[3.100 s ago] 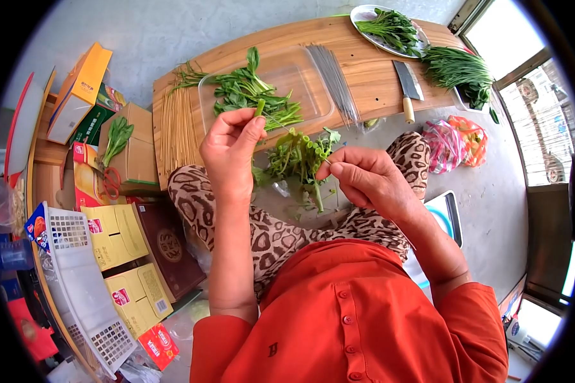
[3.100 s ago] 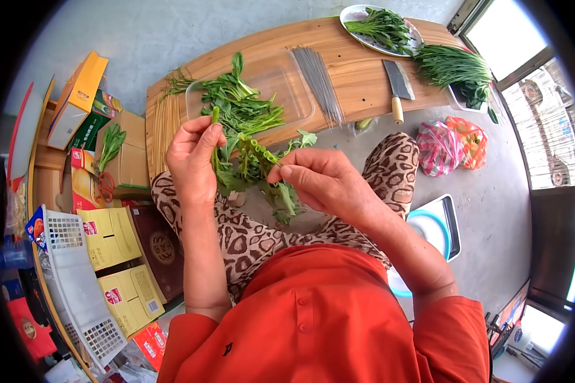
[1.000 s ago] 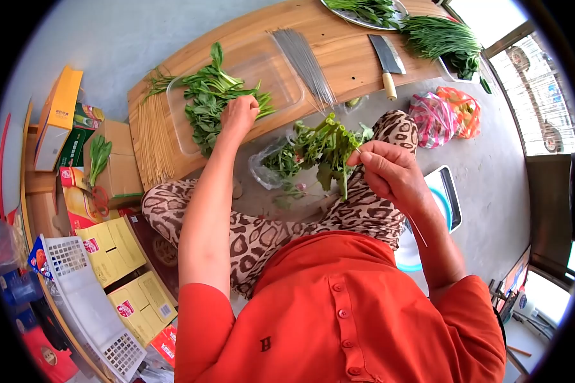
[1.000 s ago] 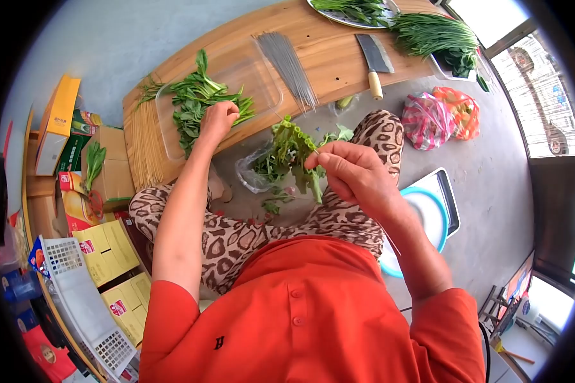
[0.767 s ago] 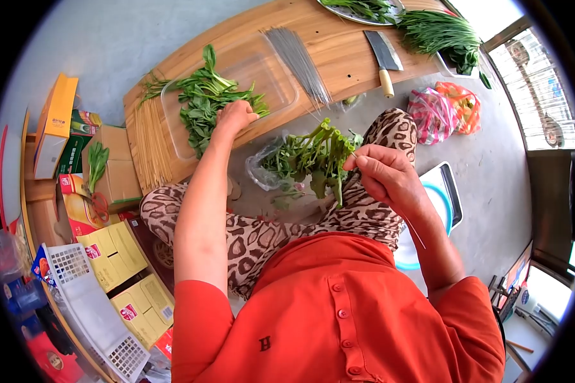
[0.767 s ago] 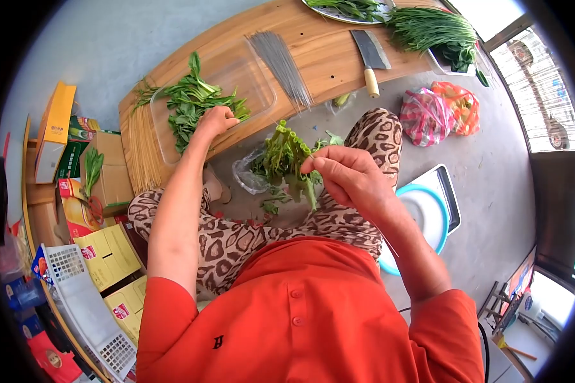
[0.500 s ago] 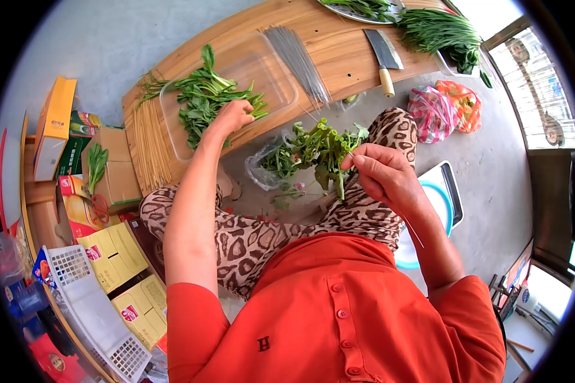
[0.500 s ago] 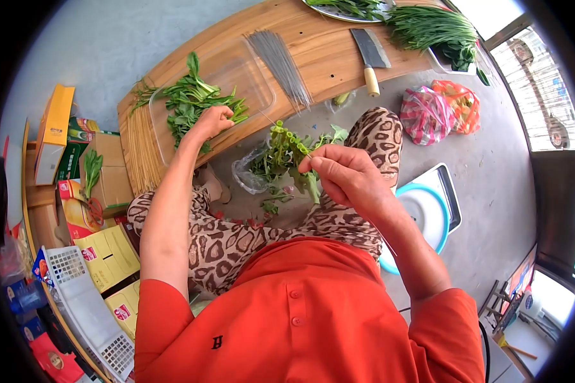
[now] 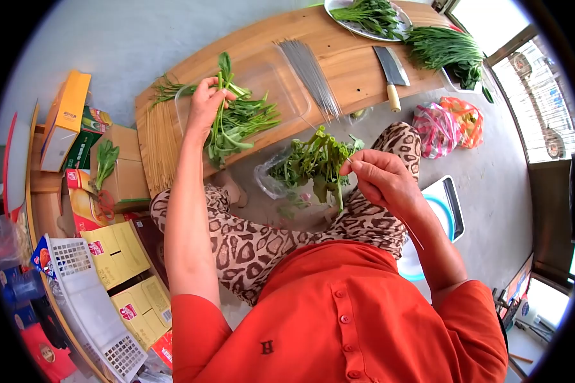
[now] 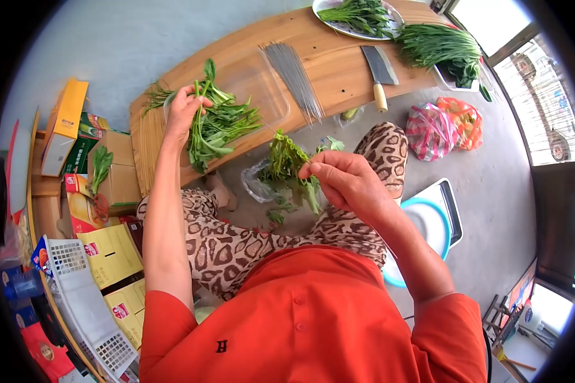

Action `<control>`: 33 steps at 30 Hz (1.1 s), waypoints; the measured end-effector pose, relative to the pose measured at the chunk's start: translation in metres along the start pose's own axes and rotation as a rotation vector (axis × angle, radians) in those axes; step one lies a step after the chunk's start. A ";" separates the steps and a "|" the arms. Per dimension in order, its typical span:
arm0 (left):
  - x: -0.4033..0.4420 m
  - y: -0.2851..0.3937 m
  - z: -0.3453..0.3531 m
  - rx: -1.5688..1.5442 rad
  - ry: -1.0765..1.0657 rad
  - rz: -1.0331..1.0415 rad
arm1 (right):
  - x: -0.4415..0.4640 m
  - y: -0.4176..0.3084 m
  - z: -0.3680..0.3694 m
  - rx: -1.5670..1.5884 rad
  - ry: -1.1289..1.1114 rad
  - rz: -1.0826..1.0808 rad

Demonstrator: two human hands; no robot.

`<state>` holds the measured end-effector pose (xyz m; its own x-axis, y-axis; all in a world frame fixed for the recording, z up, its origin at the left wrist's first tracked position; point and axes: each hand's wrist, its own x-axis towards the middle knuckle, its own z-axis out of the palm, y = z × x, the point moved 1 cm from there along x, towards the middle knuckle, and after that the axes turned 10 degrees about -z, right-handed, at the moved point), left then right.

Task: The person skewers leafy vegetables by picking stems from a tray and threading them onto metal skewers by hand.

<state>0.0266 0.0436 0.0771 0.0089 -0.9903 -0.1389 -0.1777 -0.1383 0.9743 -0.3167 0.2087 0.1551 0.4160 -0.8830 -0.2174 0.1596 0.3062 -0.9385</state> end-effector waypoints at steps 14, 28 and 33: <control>-0.118 0.075 0.030 -0.617 -0.019 0.057 | 0.010 -0.034 0.051 -0.092 -0.115 -0.167; -0.147 0.081 0.047 -0.701 0.000 -0.037 | 0.012 -0.032 0.067 -0.120 -0.169 -0.198; -0.148 0.079 0.049 -0.704 -0.014 -0.029 | 0.011 -0.038 0.066 -0.136 -0.180 -0.152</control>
<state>-0.0370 0.1796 0.1659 -0.0094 -0.9864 -0.1642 0.5019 -0.1467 0.8524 -0.2589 0.2114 0.2060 0.5507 -0.8341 -0.0319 0.1154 0.1139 -0.9868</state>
